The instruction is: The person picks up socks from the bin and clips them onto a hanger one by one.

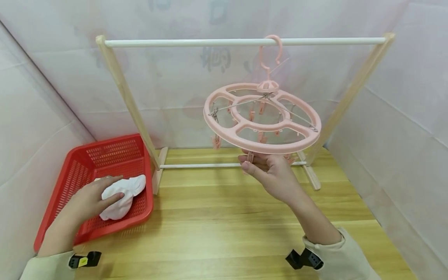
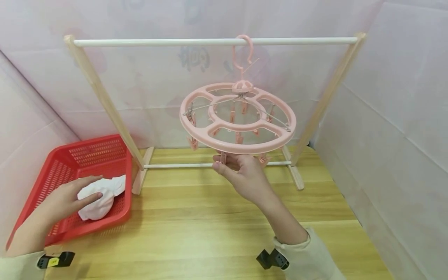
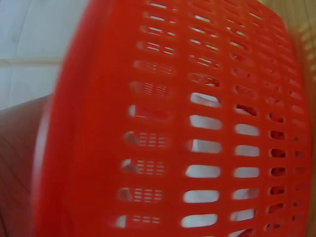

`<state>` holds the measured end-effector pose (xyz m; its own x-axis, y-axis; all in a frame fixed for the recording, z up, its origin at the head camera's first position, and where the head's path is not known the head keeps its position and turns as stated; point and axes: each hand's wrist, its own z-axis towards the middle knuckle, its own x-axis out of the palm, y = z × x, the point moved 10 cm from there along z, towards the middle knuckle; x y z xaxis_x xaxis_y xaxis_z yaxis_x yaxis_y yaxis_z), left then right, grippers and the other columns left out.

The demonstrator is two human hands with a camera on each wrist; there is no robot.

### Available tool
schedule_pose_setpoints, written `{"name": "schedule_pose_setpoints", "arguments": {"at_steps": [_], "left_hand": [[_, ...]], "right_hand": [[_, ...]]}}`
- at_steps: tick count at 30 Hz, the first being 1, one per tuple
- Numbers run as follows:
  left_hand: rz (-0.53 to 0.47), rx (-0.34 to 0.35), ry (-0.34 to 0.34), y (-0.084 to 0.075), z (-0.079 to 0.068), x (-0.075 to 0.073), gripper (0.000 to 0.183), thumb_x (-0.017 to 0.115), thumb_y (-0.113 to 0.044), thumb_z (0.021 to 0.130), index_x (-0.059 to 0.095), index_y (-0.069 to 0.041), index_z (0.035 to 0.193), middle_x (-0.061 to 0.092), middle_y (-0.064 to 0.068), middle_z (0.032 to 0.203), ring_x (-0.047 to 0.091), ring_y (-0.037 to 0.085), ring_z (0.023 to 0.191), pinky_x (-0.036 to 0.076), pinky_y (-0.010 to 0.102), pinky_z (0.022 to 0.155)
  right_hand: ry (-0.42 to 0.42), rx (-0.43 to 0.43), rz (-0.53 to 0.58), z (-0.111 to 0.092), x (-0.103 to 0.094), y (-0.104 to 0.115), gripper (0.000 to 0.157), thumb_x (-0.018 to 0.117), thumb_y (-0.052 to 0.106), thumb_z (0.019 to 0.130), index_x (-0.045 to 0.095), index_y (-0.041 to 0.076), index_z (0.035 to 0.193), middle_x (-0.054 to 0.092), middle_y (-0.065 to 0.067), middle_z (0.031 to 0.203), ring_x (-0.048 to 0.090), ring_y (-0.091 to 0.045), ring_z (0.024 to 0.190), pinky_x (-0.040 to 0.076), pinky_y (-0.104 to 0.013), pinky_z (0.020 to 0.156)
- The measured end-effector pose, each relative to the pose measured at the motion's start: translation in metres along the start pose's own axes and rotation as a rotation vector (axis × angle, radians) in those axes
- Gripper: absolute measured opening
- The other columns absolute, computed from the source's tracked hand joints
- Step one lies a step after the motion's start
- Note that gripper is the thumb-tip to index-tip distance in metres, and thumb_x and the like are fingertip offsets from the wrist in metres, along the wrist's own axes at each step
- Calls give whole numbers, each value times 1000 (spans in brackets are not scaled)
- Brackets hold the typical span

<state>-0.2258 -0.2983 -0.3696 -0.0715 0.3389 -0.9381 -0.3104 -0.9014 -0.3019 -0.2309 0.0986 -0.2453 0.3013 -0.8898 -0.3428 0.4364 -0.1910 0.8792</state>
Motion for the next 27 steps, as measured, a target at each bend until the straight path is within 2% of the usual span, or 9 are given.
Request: {"name": "schedule_pose_setpoints", "arguments": {"at_steps": [6, 10, 15, 20, 24, 27], "left_hand": [[-65, -61, 188, 11, -2, 28, 61, 68, -41, 80, 52, -6, 127, 51, 24, 125, 46, 45, 114, 38, 62, 85], [-90, -121, 251, 19, -4, 41, 66, 71, -42, 76, 51, -7, 129, 48, 26, 127, 42, 47, 115, 38, 64, 84], [-95, -155, 288, 27, -5, 50, 69, 76, -35, 71, 50, -9, 130, 46, 28, 128, 41, 48, 115, 37, 65, 84], [-79, -155, 296, 32, -5, 54, 67, 78, -24, 69, 51, -9, 128, 47, 29, 126, 42, 49, 114, 37, 65, 83], [-48, -157, 280, 33, -5, 50, 61, 75, -23, 73, 52, -8, 128, 48, 29, 125, 42, 49, 113, 38, 65, 82], [-26, -136, 246, 33, -6, 45, 49, 71, -21, 78, 56, -6, 122, 52, 27, 121, 44, 48, 112, 38, 64, 83]], "right_hand": [[-8, 9, -31, -3, -1, -2, 29, 58, 9, 90, 55, 2, 117, 64, -12, 108, 62, -21, 100, 51, -30, 80], [-11, 23, -62, -5, -2, -4, 30, 58, 11, 90, 54, 3, 118, 64, -11, 108, 62, -19, 100, 51, -28, 80], [-10, 18, -40, -6, -3, -4, 28, 58, 10, 90, 55, 0, 116, 64, -12, 107, 63, -18, 98, 52, -30, 80], [-8, 25, -41, -6, -3, -4, 29, 58, 11, 90, 55, 2, 118, 64, -11, 108, 63, -17, 99, 51, -29, 80], [-8, 38, -46, -6, -3, -5, 31, 58, 12, 90, 54, 4, 119, 64, -10, 109, 62, -15, 99, 51, -28, 81], [-13, 39, -55, -6, -3, -5, 30, 58, 12, 90, 54, 4, 119, 64, -10, 108, 63, -14, 99, 51, -28, 81]]}}
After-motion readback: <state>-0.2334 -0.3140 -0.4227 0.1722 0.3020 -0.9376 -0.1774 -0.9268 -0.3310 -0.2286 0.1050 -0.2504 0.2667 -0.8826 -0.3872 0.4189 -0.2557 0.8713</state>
